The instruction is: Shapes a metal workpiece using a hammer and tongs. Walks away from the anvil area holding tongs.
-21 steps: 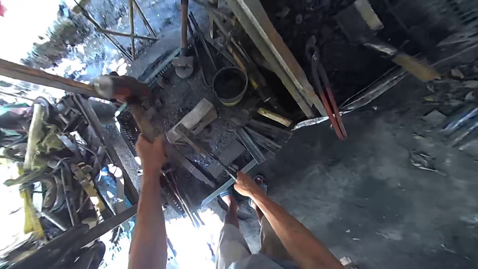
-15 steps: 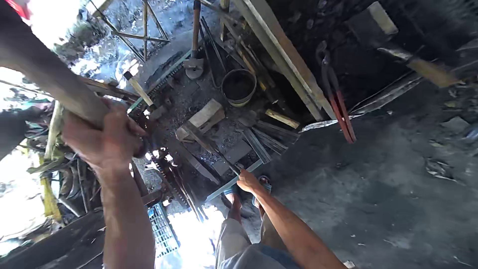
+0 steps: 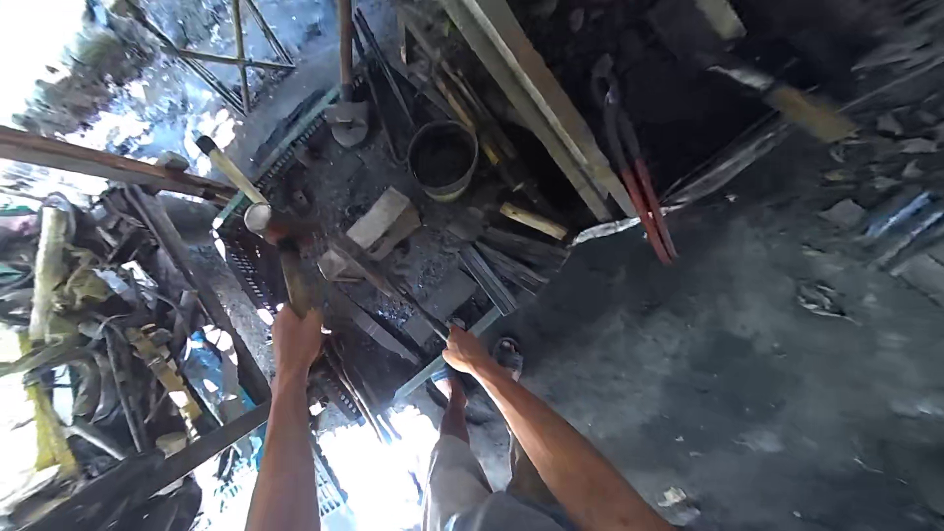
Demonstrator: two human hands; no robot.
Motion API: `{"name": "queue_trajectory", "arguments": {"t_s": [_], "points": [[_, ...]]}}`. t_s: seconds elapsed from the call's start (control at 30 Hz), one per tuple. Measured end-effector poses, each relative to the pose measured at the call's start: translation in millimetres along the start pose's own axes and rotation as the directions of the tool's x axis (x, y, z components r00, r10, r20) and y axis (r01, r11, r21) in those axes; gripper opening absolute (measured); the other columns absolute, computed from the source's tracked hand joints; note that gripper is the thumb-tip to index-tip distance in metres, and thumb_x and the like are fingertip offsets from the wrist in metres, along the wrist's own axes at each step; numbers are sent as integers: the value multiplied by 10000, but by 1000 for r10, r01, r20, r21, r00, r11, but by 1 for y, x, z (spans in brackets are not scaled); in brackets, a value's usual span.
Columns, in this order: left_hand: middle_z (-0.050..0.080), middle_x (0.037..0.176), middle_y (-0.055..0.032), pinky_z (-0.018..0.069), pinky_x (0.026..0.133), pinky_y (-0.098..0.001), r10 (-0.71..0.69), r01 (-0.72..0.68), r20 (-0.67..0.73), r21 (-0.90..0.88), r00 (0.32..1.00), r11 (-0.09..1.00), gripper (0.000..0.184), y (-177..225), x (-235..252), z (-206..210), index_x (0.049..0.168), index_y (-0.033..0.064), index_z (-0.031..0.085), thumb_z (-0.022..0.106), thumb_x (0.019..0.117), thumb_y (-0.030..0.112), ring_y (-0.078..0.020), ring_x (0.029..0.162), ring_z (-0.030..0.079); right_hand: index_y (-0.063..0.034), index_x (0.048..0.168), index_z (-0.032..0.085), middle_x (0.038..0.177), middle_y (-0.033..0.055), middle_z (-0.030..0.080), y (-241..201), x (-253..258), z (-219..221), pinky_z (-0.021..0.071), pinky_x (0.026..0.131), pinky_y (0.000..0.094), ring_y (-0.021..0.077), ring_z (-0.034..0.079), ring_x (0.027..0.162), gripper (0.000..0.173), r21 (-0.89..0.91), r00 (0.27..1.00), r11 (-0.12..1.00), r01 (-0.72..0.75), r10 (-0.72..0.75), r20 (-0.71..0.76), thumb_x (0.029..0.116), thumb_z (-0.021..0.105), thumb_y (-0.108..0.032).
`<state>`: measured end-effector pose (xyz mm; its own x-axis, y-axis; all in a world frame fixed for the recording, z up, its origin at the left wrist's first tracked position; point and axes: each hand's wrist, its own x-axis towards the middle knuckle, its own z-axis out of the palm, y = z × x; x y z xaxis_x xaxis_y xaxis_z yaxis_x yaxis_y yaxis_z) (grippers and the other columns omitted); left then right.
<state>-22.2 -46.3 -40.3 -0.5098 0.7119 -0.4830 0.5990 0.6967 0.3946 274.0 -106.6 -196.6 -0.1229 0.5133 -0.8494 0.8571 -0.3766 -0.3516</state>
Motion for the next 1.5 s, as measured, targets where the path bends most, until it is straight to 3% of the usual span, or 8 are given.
{"name": "queue_trajectory", "arguments": {"t_s": [0.27,0.4,0.53,0.63,0.83,0.97,1.17,1.5], "points": [[681,755,-44,625,491,-429,388,-520,-387,-340,836,783,335,73,-85,-99,1221,78,566,674,956,252,-220,540,680,12,1328,518,1231,230,654,-43,10,-7,550,900,582,374,666,1142,521,-7,1000,1000,-15,15,6,911,624,-282],[660,860,-72,616,554,-407,438,-614,-578,-142,688,777,381,94,-58,-62,1268,8,523,602,1015,281,-178,620,666,10,1346,510,1242,225,651,-41,16,0,552,908,575,371,663,1150,545,-14,1000,1000,-16,16,-8,898,636,-272],[687,911,-204,591,713,-554,134,-128,-144,52,980,990,430,16,-9,55,1313,-9,517,570,1020,300,-336,777,705,5,1373,485,1249,232,647,-39,19,-2,551,909,579,374,664,1155,567,-26,1000,999,-22,22,19,903,632,-275],[685,845,-180,609,594,-499,-87,86,109,15,990,996,312,9,11,65,1162,27,605,609,948,253,-298,641,696,21,1318,527,1230,234,649,-41,12,-2,545,901,582,377,661,1141,516,-14,999,1000,6,-6,47,906,632,-272],[677,825,-128,577,614,-554,145,-159,-197,-54,970,986,359,62,-52,-19,1236,86,592,646,981,331,-286,653,674,25,1341,506,1225,239,651,-43,11,-2,548,901,585,379,669,1127,542,22,999,1000,5,-6,36,910,633,-279],[657,831,-132,561,608,-521,230,-260,-397,-23,889,965,368,67,-54,1,1272,56,542,618,1001,292,-282,680,664,19,1374,482,1237,235,650,-42,17,1,547,914,574,374,666,1140,581,-7,1000,1000,7,-7,24,897,637,-274],[682,828,-180,599,628,-518,-87,83,72,55,994,995,265,5,7,81,1064,10,619,619,937,243,-309,681,701,5,1273,548,1185,220,664,-36,18,1,555,874,579,364,678,1099,467,8,999,1000,16,-16,42,905,625,-273],[633,787,-137,535,558,-534,210,-224,-363,3,908,974,375,84,-60,-9,1253,78,537,608,1015,360,-303,629,640,13,1369,477,1229,230,654,-45,20,-3,553,903,567,362,673,1135,566,-7,1000,1000,-6,6,19,910,630,-281]]}}
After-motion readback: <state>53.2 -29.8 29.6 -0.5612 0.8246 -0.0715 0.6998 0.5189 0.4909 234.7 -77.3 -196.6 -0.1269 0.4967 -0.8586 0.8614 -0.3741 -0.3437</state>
